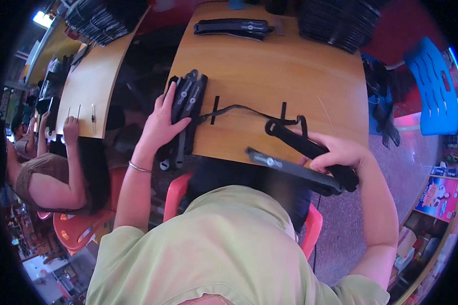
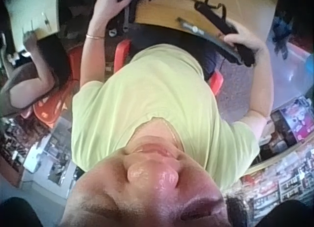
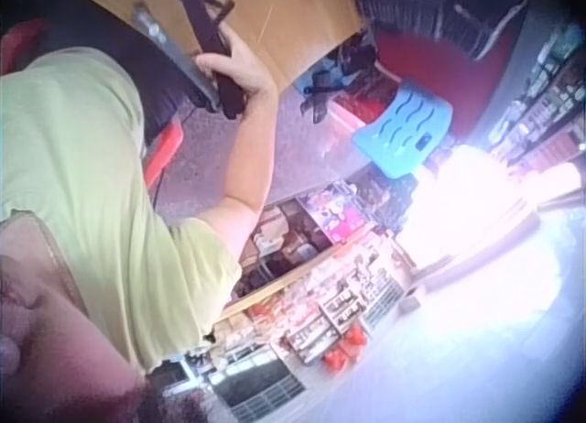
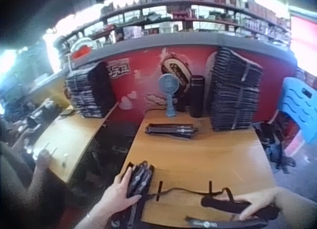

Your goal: Inspecting and stacking black textile sleeves on a table.

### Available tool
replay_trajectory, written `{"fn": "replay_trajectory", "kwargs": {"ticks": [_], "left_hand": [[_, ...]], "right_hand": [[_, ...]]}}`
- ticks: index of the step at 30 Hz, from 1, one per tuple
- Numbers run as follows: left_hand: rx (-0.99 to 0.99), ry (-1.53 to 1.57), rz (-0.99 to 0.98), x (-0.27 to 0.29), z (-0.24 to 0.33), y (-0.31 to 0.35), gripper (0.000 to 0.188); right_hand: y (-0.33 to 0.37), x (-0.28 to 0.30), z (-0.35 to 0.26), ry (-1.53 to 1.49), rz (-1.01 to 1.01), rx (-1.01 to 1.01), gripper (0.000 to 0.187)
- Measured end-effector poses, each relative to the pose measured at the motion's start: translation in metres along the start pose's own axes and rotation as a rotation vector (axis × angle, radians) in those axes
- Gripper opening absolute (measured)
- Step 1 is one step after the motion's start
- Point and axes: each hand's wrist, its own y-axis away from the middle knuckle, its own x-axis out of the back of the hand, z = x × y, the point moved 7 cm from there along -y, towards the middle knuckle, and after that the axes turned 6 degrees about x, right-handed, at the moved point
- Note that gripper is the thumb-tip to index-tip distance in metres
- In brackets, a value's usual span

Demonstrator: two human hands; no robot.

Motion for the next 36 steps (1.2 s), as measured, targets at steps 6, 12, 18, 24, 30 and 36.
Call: {"fn": "replay_trajectory", "kwargs": {"ticks": [6, 12, 18, 24, 30, 36], "left_hand": [[-0.109, -0.288, 0.093, 0.013, 0.019, 0.004, 0.101], [-0.612, 0.048, 0.012, 0.025, 0.135, 0.006, 0.067], [-0.754, 0.745, -0.865, -0.028, 0.215, 0.018, 0.059], [-0.833, 0.962, -1.151, -0.056, 0.229, 0.03, 0.026], [-0.659, 0.589, -0.67, -0.05, 0.224, -0.014, 0.016], [-1.008, 0.112, -0.059, 0.0, 0.232, -0.008, 0.009]], "right_hand": [[0.026, 0.003, 0.032, -0.166, 0.093, -0.022, 0.085], [0.028, -0.019, 0.025, -0.43, 0.014, 0.181, 0.083], [0.036, -0.065, -0.012, -0.519, -0.364, 0.258, 0.089], [0.041, -0.06, 0.01, -0.637, -0.277, 0.322, 0.101], [0.031, -0.087, 0.01, -0.942, -0.419, 0.196, 0.099], [0.028, -0.073, 0.007, -0.433, -0.36, 0.167, 0.088]]}}
